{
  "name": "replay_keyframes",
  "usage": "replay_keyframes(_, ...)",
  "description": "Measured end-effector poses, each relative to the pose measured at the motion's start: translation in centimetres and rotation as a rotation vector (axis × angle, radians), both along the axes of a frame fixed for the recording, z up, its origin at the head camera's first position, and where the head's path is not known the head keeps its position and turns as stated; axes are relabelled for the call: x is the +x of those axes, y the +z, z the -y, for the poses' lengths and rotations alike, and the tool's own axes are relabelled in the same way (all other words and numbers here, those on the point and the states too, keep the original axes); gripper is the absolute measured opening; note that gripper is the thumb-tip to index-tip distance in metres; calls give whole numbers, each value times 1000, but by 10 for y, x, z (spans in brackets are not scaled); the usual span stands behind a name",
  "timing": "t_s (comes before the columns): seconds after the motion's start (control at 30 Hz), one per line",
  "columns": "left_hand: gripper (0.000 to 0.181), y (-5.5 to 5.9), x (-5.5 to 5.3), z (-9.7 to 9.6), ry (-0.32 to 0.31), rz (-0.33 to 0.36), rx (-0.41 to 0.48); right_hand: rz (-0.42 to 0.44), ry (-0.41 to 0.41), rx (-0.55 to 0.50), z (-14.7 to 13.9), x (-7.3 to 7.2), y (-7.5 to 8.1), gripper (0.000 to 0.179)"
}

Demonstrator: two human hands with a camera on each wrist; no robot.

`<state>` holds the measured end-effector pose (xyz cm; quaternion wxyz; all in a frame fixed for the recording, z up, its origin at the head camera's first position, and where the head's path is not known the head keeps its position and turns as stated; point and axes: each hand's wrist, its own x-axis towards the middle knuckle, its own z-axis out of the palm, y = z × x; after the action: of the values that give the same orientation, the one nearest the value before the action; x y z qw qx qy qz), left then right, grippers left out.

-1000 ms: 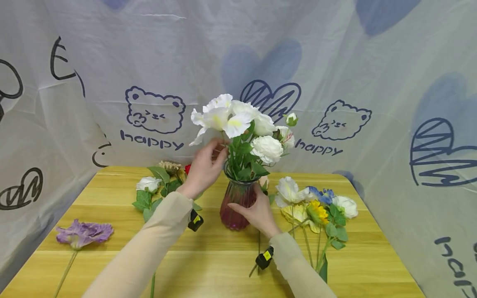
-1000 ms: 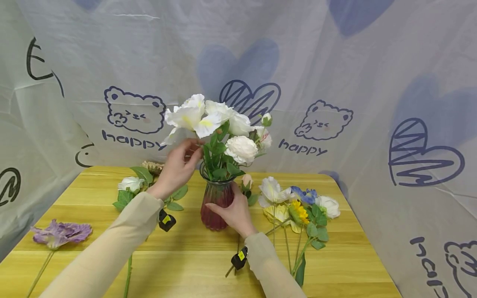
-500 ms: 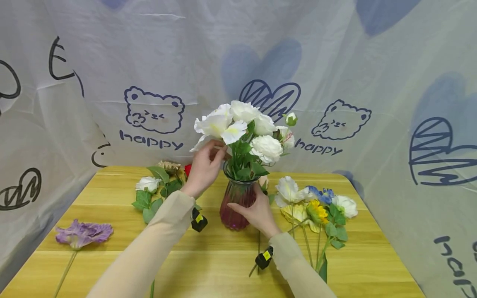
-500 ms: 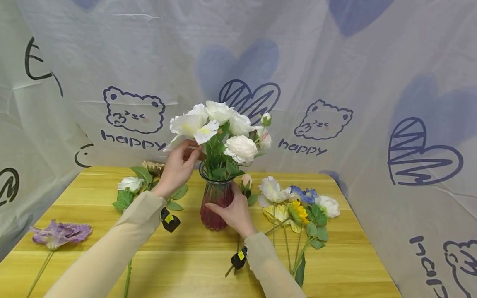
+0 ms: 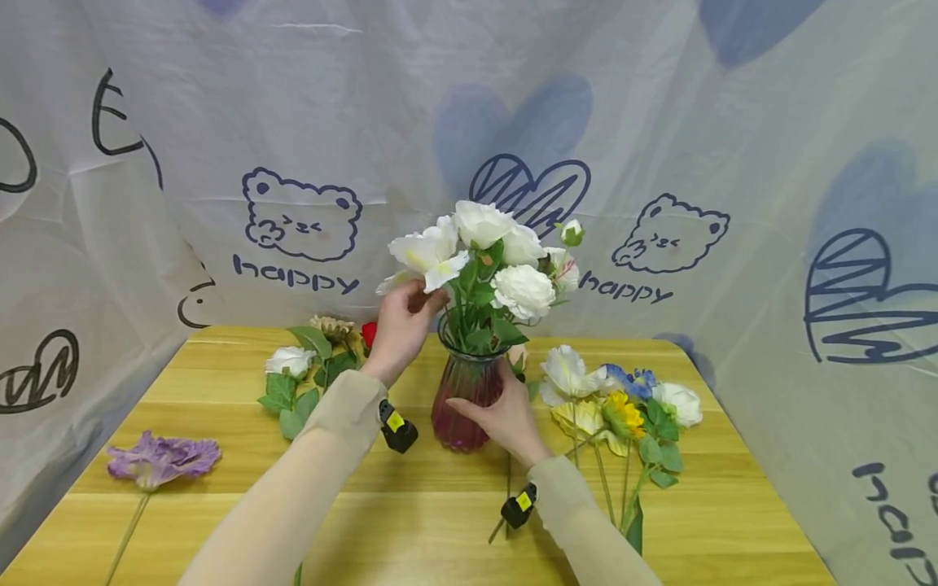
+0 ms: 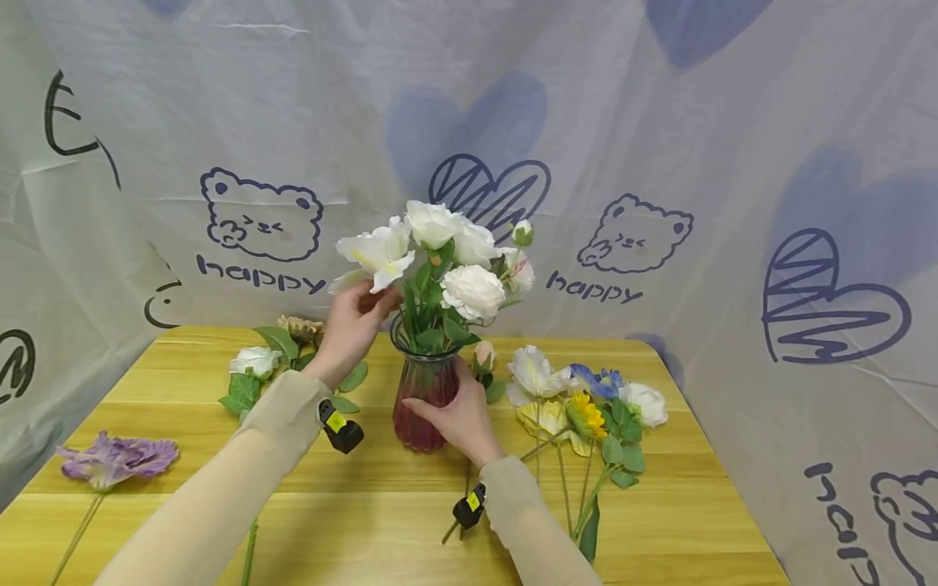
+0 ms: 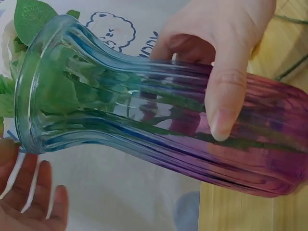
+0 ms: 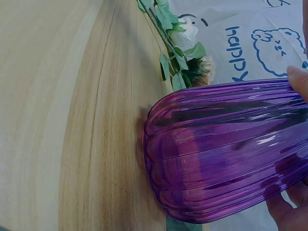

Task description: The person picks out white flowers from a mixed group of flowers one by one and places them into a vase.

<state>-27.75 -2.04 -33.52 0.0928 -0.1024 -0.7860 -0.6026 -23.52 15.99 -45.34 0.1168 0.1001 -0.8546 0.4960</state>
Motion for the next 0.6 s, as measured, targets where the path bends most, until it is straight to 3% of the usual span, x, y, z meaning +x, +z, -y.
replay_keyframes(0.17,32,-3,-1,1,-58,87,-71,2,-2,-1,0,0,1,81)
replay_keyframes(0.3,35,-6,-3,1,-88,154,13,8,-6,1,0,0,2,82)
replay_keyframes(0.6,38,-12,-9,-3,-90,319,195,13,0,-2,0,0,1,80)
